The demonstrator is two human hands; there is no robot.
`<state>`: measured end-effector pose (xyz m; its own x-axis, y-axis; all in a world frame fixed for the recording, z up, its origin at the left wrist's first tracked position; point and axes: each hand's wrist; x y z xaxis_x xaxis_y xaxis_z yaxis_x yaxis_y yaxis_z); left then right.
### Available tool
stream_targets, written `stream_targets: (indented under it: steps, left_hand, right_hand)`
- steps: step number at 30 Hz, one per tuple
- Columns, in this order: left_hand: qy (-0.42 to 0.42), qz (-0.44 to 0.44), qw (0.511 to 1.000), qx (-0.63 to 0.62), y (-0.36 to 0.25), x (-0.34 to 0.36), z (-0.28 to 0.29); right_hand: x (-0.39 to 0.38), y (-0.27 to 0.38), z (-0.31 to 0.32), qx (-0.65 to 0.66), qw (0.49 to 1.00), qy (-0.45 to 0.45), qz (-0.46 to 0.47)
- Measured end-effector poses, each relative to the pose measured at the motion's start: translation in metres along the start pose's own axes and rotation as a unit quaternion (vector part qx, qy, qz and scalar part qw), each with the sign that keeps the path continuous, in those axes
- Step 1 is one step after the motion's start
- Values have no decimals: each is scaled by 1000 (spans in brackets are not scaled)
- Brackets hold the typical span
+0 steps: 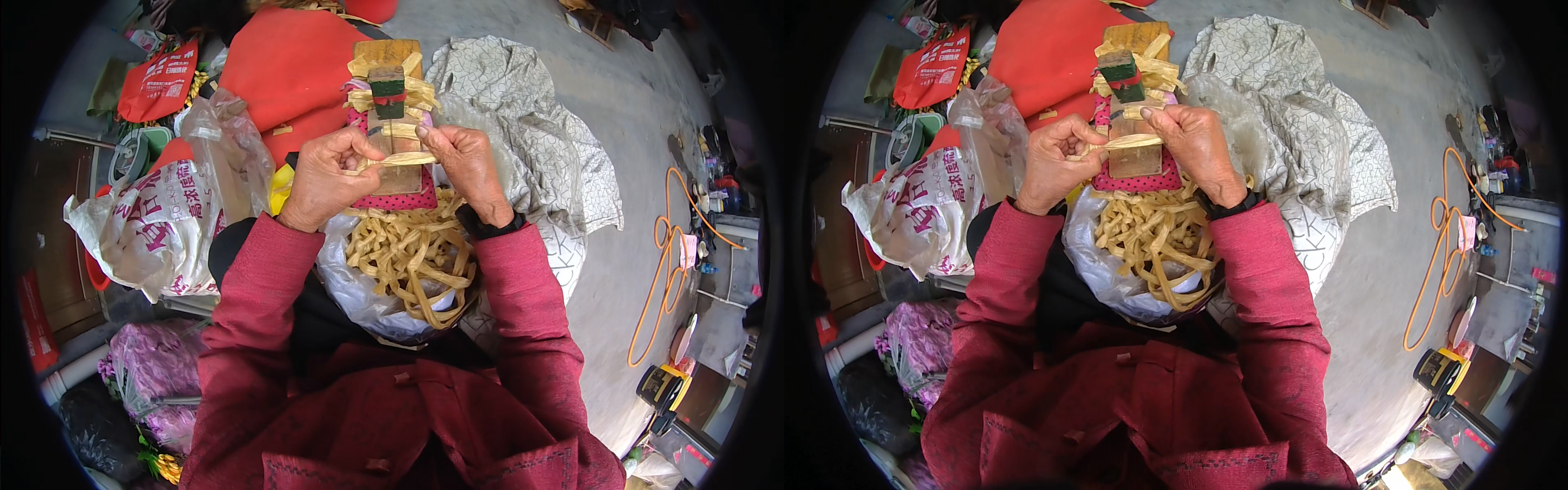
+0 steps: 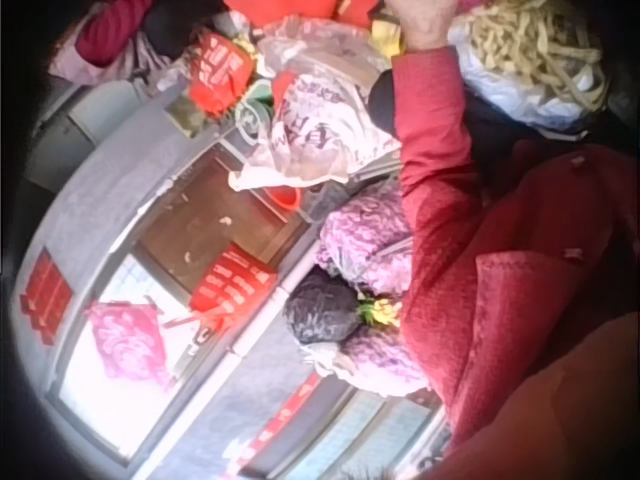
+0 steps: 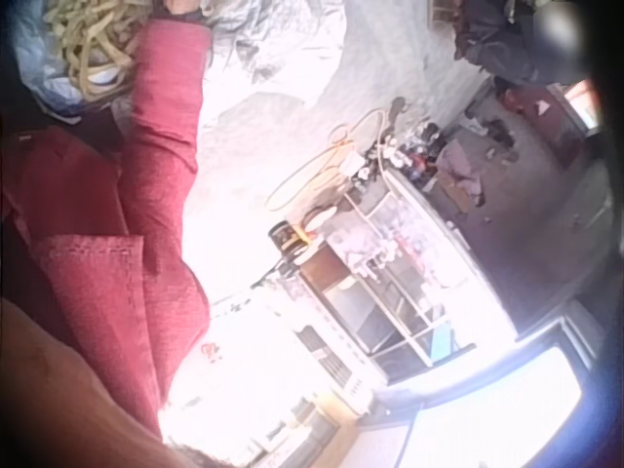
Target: The person sits on the floor and weaves thin bamboo strips by hand into a small rectangular frame. They repeatedly pick up strips, thread them through the frame, and adjust the weave to form a flat woven mat.
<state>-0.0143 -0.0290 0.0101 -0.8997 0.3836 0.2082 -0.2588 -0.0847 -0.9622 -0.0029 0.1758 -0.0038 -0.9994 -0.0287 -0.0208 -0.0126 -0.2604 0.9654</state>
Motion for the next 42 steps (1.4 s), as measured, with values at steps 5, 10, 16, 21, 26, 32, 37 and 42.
stream_targets:
  steps: [5,10,16,21,26,32,37,42]
  left_hand:
    - [7,18,1000,-13,0,-1,6]
    - [4,-4,999,52,3,0,4]
    - [3,-167,978,128,3,7,-5]
    - [28,-140,967,212,0,3,-1]
    - [72,-205,919,330,-3,0,0]
    - [66,-82,994,34,-13,-4,-4]
    - [84,-25,996,-25,-16,-6,-1]
    - [62,67,995,-33,-7,0,5]
  right_hand:
    - [2,-4,10,29,999,26,6]
    - [6,-6,12,3,996,76,-35]
    - [-4,11,-3,71,972,224,6]
    - [-5,11,-8,105,973,204,19]
    - [-3,7,-15,214,948,232,-40]
    - [-8,19,-9,325,909,259,0]
    - [-7,27,-2,295,920,258,31]
    - [-3,20,10,236,950,201,-27]
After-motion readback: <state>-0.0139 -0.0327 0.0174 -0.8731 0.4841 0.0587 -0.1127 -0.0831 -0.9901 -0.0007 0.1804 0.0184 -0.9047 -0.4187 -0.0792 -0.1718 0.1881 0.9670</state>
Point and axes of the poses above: each hand's wrist, its own x-axis towards the middle knuckle, its own z-axis out of the back of the hand, y = z × x, and after that the axes turned 2 degrees about -x, right-handed
